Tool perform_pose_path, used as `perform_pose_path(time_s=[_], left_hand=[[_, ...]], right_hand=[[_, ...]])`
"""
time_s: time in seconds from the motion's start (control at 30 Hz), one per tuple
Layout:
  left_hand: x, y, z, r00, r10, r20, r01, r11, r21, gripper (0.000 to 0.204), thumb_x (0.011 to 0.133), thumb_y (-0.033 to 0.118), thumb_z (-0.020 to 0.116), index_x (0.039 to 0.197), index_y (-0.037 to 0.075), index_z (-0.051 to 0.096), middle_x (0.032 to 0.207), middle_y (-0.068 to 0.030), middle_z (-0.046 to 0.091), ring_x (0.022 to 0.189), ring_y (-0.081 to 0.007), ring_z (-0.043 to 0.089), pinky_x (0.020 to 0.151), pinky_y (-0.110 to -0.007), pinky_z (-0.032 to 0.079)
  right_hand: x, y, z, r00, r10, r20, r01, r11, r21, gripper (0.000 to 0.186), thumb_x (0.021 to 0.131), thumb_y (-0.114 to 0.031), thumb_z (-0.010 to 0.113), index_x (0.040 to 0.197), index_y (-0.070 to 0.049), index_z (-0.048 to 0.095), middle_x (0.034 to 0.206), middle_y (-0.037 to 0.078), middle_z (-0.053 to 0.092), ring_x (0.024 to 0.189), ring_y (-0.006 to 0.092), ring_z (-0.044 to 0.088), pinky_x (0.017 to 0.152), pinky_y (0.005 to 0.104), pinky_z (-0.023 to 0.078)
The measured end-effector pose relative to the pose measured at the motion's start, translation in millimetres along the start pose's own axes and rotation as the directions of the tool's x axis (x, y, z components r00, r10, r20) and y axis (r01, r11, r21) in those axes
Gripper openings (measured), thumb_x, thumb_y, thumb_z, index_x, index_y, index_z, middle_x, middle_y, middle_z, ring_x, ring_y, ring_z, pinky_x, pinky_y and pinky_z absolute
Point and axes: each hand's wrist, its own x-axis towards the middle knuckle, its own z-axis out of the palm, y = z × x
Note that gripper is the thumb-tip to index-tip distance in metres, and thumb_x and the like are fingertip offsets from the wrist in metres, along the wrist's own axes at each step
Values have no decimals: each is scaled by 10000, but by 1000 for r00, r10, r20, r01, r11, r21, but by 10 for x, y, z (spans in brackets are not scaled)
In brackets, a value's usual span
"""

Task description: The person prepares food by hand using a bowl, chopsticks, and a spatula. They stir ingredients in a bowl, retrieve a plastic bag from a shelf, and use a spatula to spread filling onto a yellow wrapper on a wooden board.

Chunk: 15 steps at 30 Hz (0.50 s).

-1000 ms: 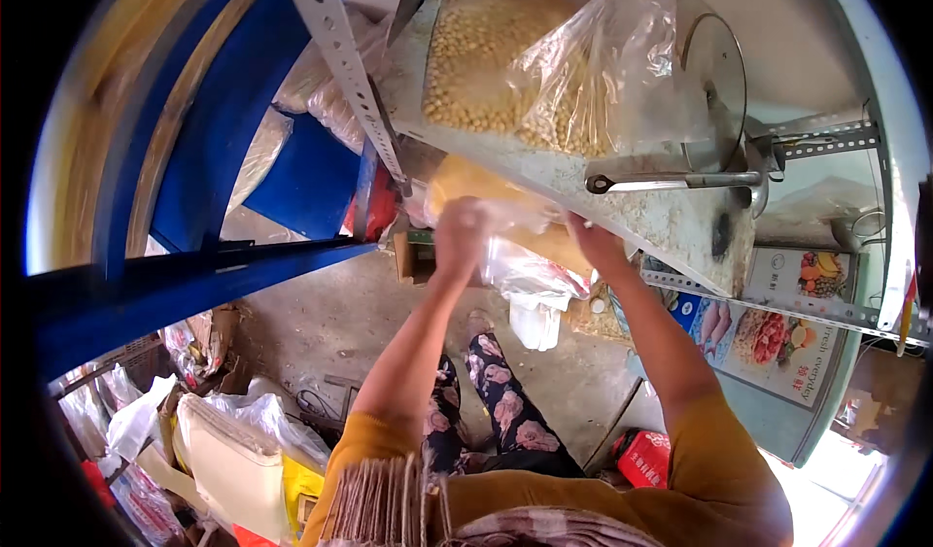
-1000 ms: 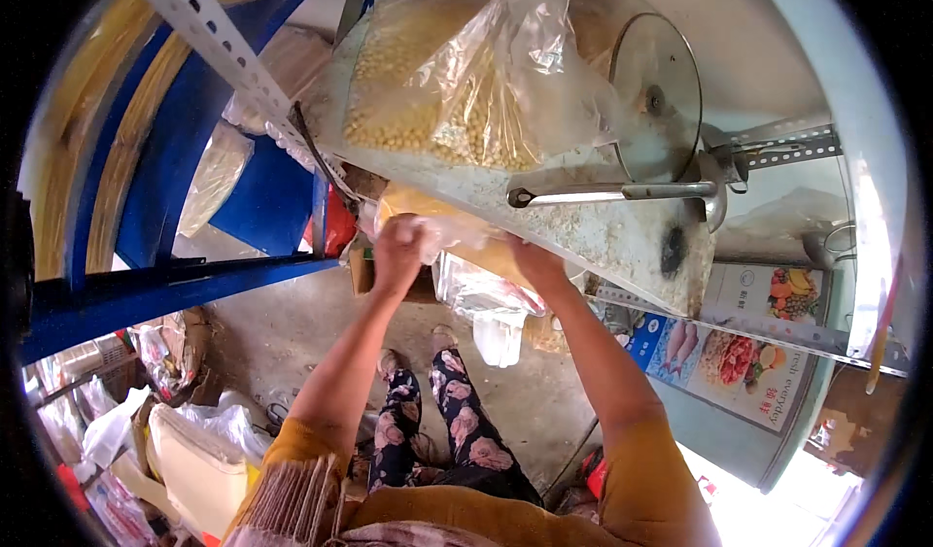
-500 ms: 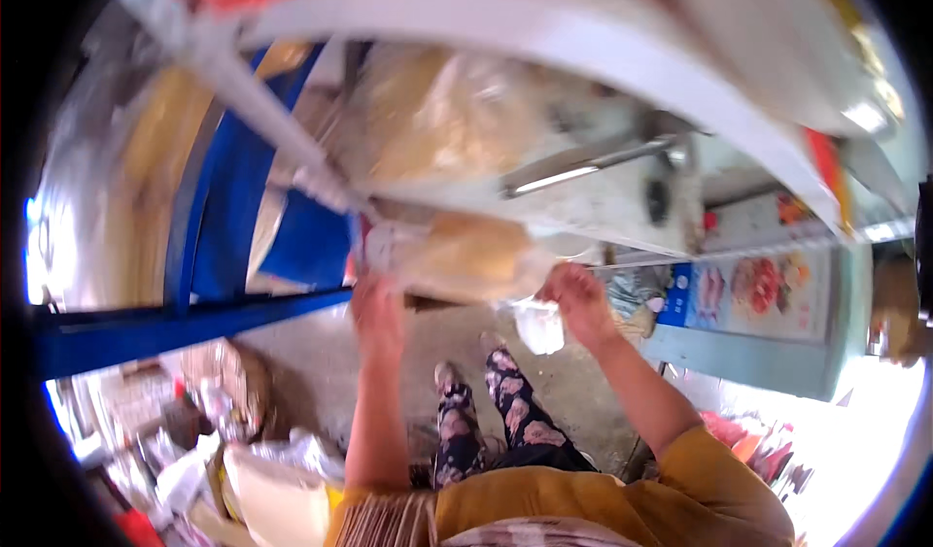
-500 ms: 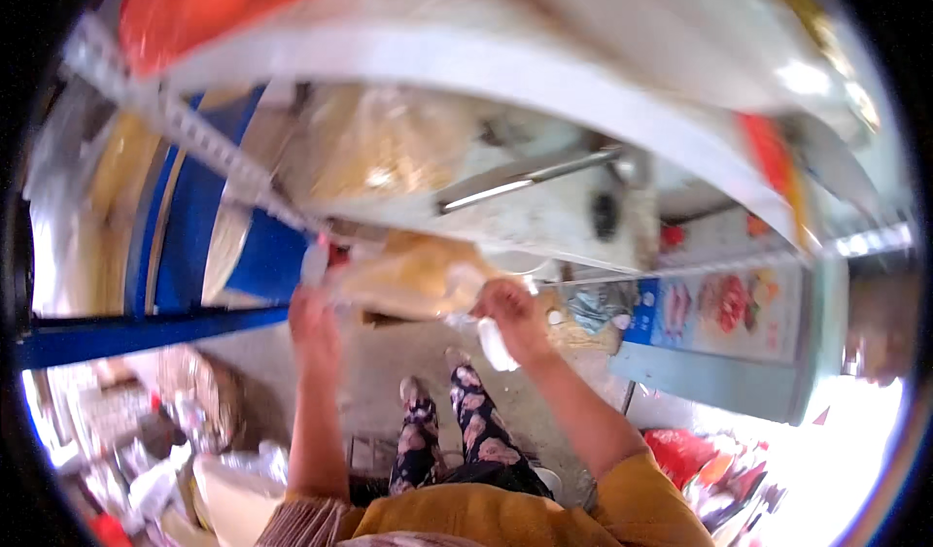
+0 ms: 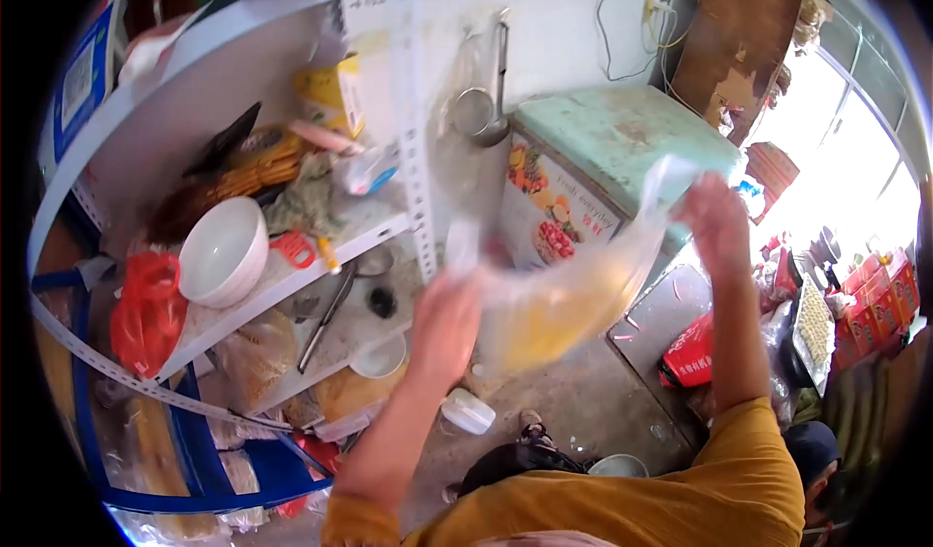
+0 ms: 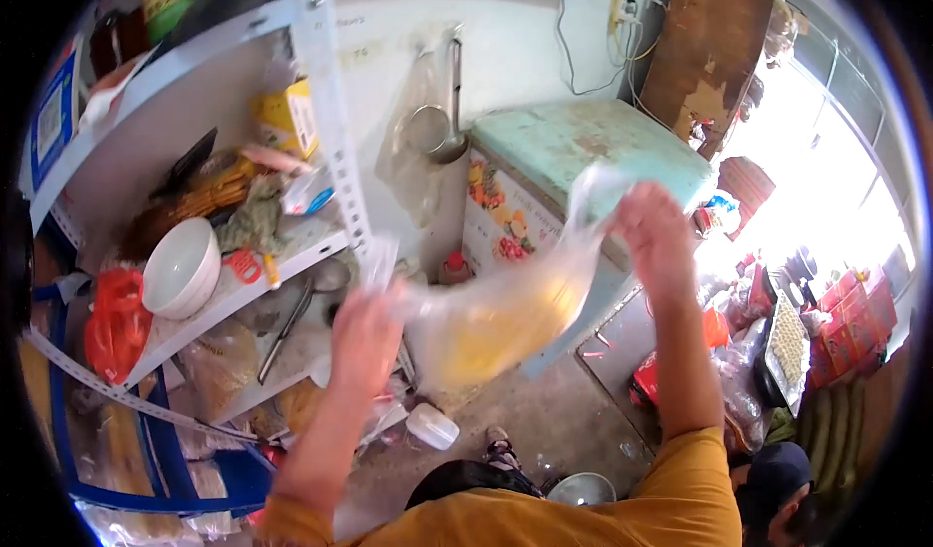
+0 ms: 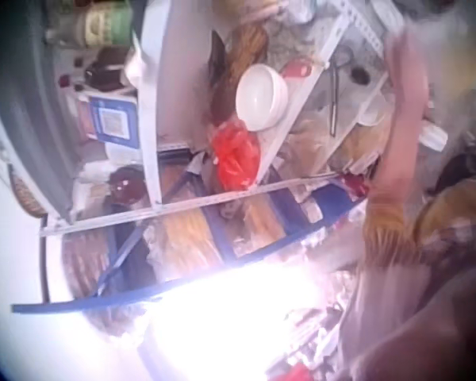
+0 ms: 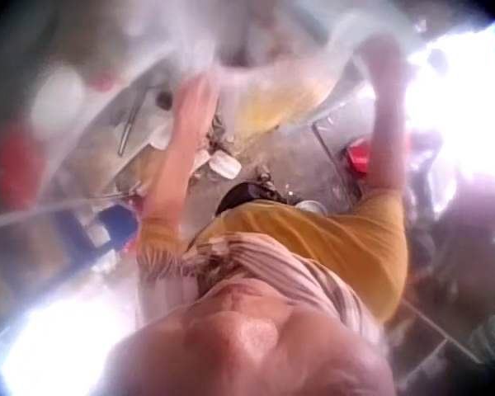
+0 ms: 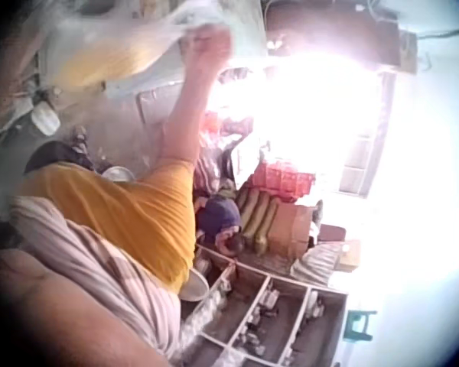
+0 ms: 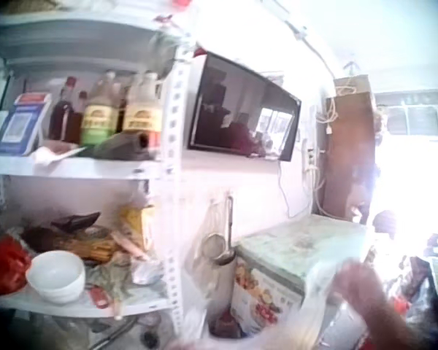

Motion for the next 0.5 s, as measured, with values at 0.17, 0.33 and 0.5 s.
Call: perform_pose_path(time_s=[0.17,0.33,0.5], left_hand=[[1568,162,592,997,62,-36,-70,700,-711,120,829,105,596,926,34,593,910,-75,629,882,-188,600,804,-319,467],[2440,-396,1459,991,-100,-88,47,880,-473,100,776,94,658,850,94,591,776,-1,576,703,-111,546,649,-263,452],[2037,-644,1214,992,-70,-104,65,996,-55,134,833,92,600,941,14,582,798,-20,570,777,-114,569,676,-281,474]], right_hand=[[1009,-330,-684,975,-222,0,222,975,29,67,878,-93,545,882,-30,568,744,23,519,689,140,555,687,303,495],[1753,99,-2343,964,-256,-74,121,669,-734,179,837,-104,591,999,-29,571,757,45,541,626,147,537,578,276,473],[1842,633,-2873,972,-30,-233,-190,485,-854,344,895,-179,567,1203,-31,525,810,60,583,457,89,444,399,212,384]])
